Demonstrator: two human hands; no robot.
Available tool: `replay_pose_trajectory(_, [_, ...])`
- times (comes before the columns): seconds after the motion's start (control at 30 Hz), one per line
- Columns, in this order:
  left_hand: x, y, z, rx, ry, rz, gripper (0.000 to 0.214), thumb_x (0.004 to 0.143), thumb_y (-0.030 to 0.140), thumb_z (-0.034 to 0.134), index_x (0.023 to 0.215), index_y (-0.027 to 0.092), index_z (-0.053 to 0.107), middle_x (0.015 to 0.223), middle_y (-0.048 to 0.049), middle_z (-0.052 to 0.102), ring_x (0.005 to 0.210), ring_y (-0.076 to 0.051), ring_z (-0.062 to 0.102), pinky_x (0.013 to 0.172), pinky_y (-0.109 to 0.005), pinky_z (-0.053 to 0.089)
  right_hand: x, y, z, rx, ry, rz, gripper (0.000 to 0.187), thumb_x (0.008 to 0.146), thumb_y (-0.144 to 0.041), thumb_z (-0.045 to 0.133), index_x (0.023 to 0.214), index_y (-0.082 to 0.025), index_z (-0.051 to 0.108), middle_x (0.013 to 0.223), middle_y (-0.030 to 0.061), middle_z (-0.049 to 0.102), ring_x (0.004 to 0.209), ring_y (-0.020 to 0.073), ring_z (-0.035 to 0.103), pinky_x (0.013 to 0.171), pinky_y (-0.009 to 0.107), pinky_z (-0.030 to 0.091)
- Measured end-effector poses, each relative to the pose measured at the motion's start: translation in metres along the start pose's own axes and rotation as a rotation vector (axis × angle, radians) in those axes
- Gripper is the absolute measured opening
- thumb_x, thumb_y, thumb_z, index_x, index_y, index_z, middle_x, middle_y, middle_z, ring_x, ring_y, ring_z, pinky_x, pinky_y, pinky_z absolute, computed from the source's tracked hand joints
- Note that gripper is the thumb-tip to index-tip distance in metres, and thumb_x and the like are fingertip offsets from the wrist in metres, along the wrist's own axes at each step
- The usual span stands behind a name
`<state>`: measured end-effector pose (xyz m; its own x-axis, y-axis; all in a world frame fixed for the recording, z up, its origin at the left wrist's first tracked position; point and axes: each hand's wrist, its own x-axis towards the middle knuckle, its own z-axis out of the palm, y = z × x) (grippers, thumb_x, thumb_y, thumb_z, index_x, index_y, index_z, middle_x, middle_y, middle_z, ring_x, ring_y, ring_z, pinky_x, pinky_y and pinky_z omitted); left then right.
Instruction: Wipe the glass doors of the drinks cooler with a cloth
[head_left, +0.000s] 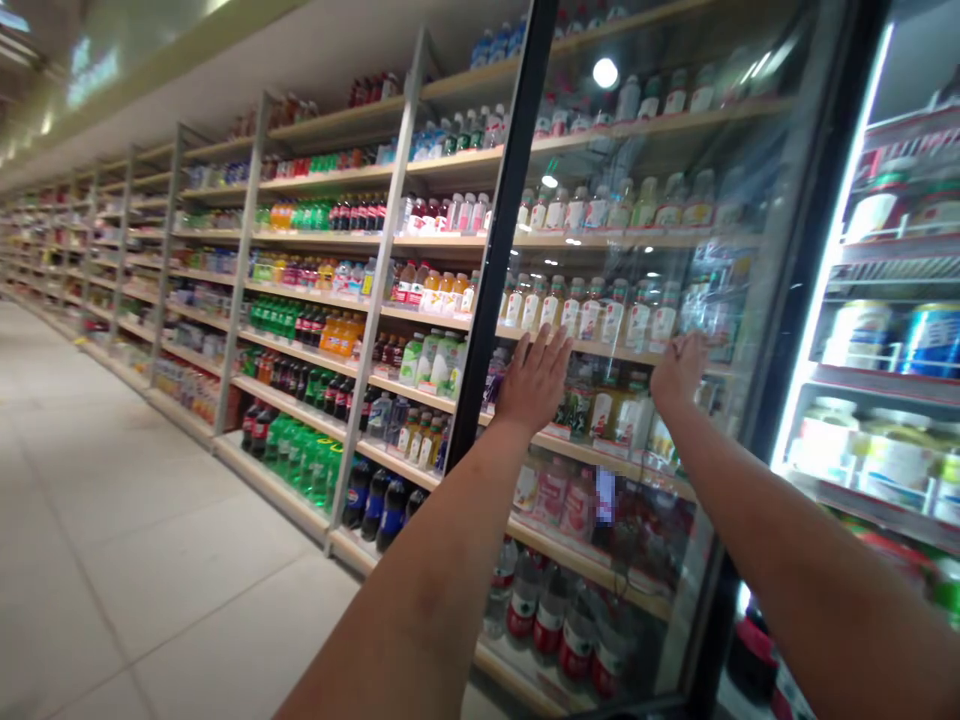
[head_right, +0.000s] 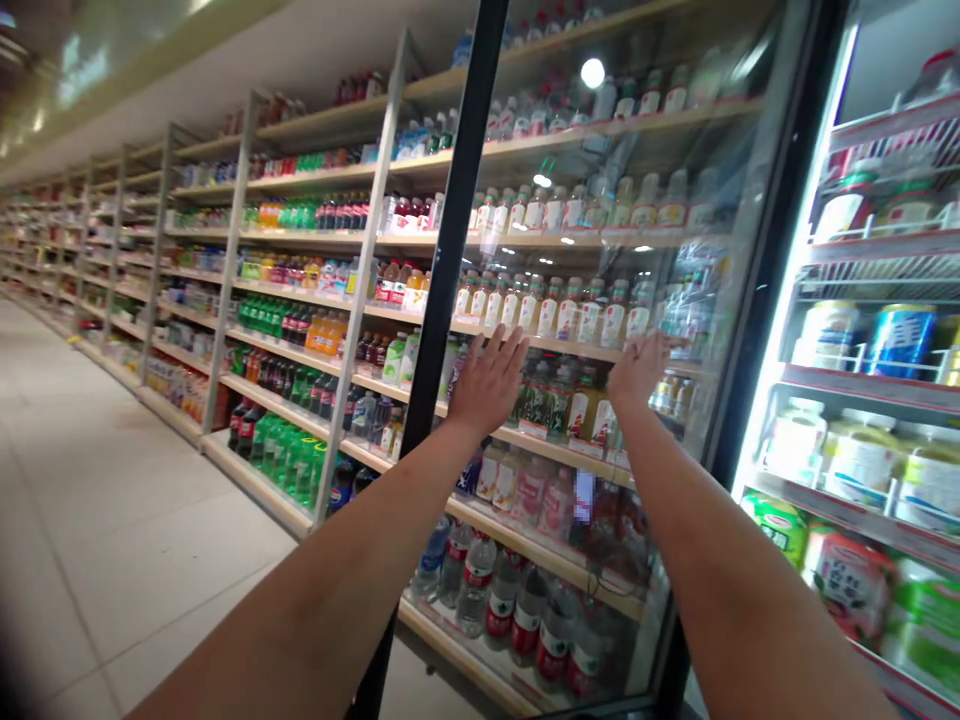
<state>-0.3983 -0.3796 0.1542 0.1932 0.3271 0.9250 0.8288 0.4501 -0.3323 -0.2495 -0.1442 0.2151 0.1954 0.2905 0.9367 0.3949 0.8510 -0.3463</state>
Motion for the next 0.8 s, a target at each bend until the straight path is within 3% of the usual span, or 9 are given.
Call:
replay_pose_trajectory(0.1, [0.0, 0.0, -0.001, -0.008, -0.004, -0.003, 0.057, 0.103, 0.025, 0.035, 0.158, 0.012, 0.028, 0.167, -0.0079, 0.021, 0.156, -0.029, 0.011, 0.128, -0.052, 0.013, -0.014, -0.04, 0.008, 0.118, -0.045, -0.235, 0.056, 0.097, -0.029, 0.033, 0.151, -0.011, 0.04, 0.157, 0.017, 0.043, 0.15, 0.0263, 0.031, 0.125, 0.056, 0.02])
replay_pose_trajectory(0.23, [0.0, 0.0, -0.003, -0.028, -0.014, -0.002, 0.058, 0.102, 0.024, 0.036, 0.158, 0.012, 0.027, 0.167, -0.0082, 0.021, 0.156, -0.028, 0.01, 0.128, -0.053, 0.015, -0.054, -0.081, 0.004, 0.225, -0.162, -0.599, 0.054, 0.103, -0.033, 0.031, 0.155, -0.019, 0.036, 0.159, 0.0104, 0.042, 0.154, 0.0228, 0.025, 0.127, 0.054, 0.021])
replay_pose_trajectory(0.33, [0.001, 0.001, -0.003, -0.031, -0.014, -0.005, 0.058, 0.102, 0.024, 0.036, 0.158, 0.011, 0.027, 0.166, -0.0091, 0.021, 0.156, -0.028, 0.01, 0.128, -0.054, 0.017, -0.08, -0.086, -0.003, 0.248, -0.219, -0.774, 0.052, 0.104, -0.029, 0.033, 0.155, -0.02, 0.038, 0.157, 0.009, 0.045, 0.155, 0.0229, 0.021, 0.127, 0.053, 0.025])
replay_pose_trajectory(0.43, [0.0, 0.001, -0.004, -0.016, -0.013, -0.004, 0.058, 0.102, 0.023, 0.035, 0.158, 0.01, 0.028, 0.166, -0.0093, 0.021, 0.156, -0.029, 0.01, 0.127, -0.055, 0.018, -0.089, -0.071, -0.006, 0.26, -0.232, -0.856, 0.051, 0.103, -0.027, 0.038, 0.153, -0.02, 0.042, 0.153, 0.0101, 0.051, 0.154, 0.0243, 0.024, 0.125, 0.052, 0.031])
replay_pose_trajectory(0.53, [-0.001, 0.001, -0.003, 0.005, -0.017, -0.005, 0.057, 0.102, 0.024, 0.036, 0.157, 0.011, 0.029, 0.166, -0.009, 0.021, 0.156, -0.028, 0.012, 0.128, -0.054, 0.018, -0.084, -0.043, -0.005, 0.246, -0.164, -0.793, 0.049, 0.103, -0.029, 0.04, 0.151, -0.019, 0.046, 0.15, 0.0127, 0.054, 0.151, 0.0253, 0.032, 0.123, 0.054, 0.034])
replay_pose_trajectory(0.67, [-0.001, 0.0, -0.002, 0.022, -0.012, -0.003, 0.057, 0.103, 0.026, 0.036, 0.158, 0.012, 0.028, 0.166, -0.0085, 0.021, 0.155, -0.028, 0.013, 0.128, -0.053, 0.018, -0.07, 0.009, 0.0, 0.201, -0.006, -0.503, 0.052, 0.104, -0.038, 0.037, 0.151, -0.016, 0.044, 0.151, 0.0166, 0.052, 0.15, 0.0273, 0.034, 0.122, 0.059, 0.031])
replay_pose_trajectory(0.8, [-0.001, 0.0, 0.0, 0.029, 0.005, -0.003, 0.057, 0.103, 0.025, 0.035, 0.158, 0.011, 0.028, 0.166, -0.0086, 0.021, 0.155, -0.029, 0.012, 0.128, -0.053, 0.017, -0.062, 0.062, -0.005, 0.151, 0.052, -0.218, 0.061, 0.102, -0.047, 0.031, 0.148, -0.01, 0.045, 0.151, 0.0221, 0.048, 0.147, 0.0314, 0.038, 0.121, 0.064, 0.028])
